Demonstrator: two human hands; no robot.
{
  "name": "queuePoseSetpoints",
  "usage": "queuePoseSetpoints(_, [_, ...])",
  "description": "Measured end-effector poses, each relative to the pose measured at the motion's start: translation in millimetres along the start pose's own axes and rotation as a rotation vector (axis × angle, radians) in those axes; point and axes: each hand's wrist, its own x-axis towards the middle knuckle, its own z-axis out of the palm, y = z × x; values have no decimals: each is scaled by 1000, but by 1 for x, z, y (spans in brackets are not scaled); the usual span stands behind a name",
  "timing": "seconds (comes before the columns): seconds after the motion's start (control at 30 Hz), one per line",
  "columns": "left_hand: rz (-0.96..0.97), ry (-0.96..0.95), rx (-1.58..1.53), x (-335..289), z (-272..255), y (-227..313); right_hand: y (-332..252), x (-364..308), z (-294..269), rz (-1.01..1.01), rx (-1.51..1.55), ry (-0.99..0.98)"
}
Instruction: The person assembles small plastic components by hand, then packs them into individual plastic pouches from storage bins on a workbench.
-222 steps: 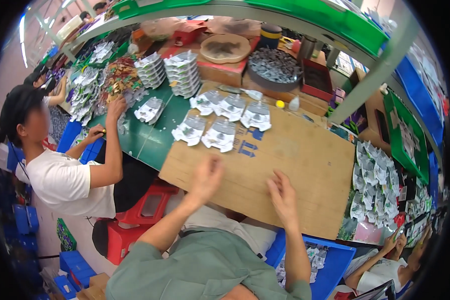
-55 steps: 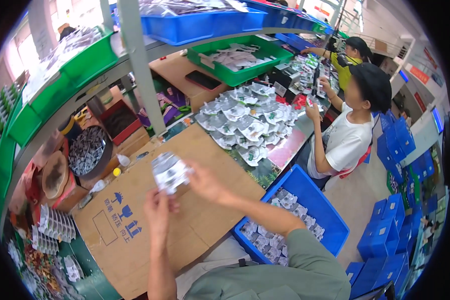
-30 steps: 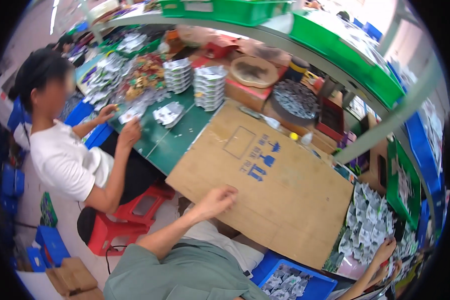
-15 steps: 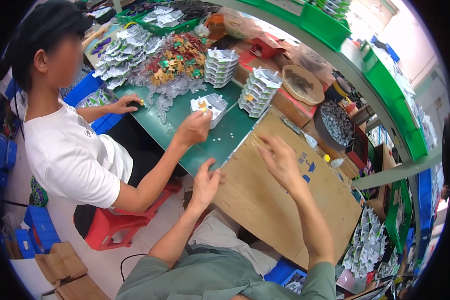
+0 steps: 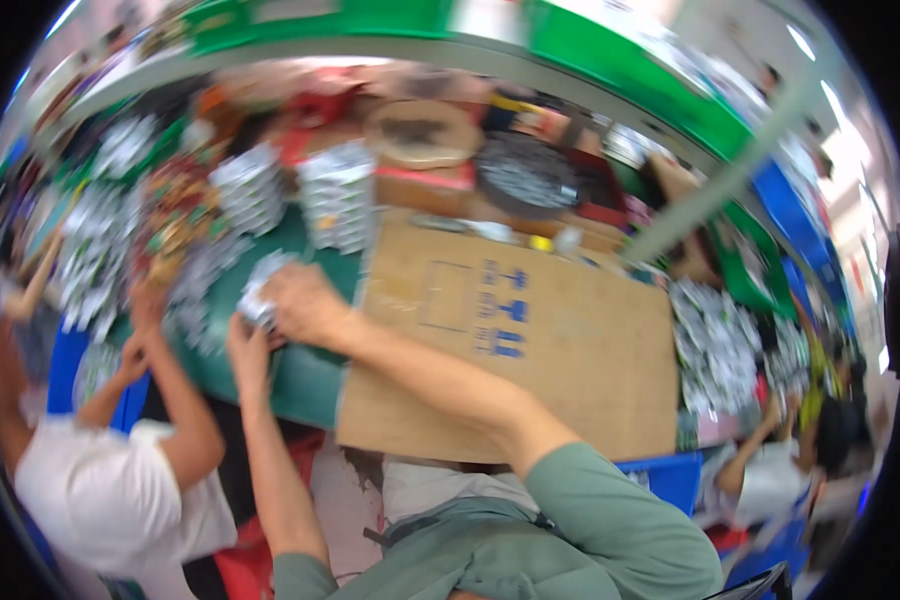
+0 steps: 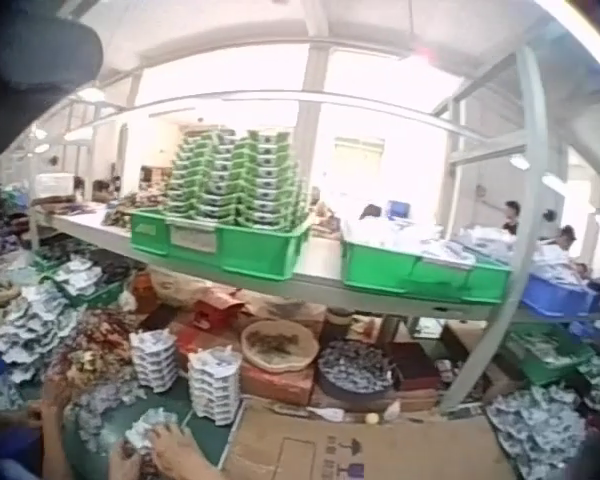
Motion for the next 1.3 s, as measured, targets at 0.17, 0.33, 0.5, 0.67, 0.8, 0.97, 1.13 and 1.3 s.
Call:
queuePoseSetpoints(0.17, [107,0,42,-40,47,-1,0,-50,-68,37,78,76])
queuePoseSetpoints(0.33, [98,-407,-67,-113,173,39,32,-144,-208,151,-19,244])
queuePoseSetpoints(0.5, [-56,-569,-118,-145,297,8,95,-279,-329,437,-257,235])
queuePoseSetpoints(0.67, [-78,-580,-51,-165,377,7,140,-356,-359,593,-315,83])
queuePoseSetpoints(0.8, [92,-570,350,-160,388,4,138,-352,-368,511,-398,61])
queuePoseSetpoints(0.97, [407,-548,488,-151,394,-19,120,-305,-347,863,-244,155])
queuePoseSetpoints(1.13, [439,-621,485,-139,386,-24,128,-299,-316,1048,-155,228])
queuePoseSetpoints(1.3, [244,-705,409,-147,381,-7,120,-327,-368,1084,-59,358])
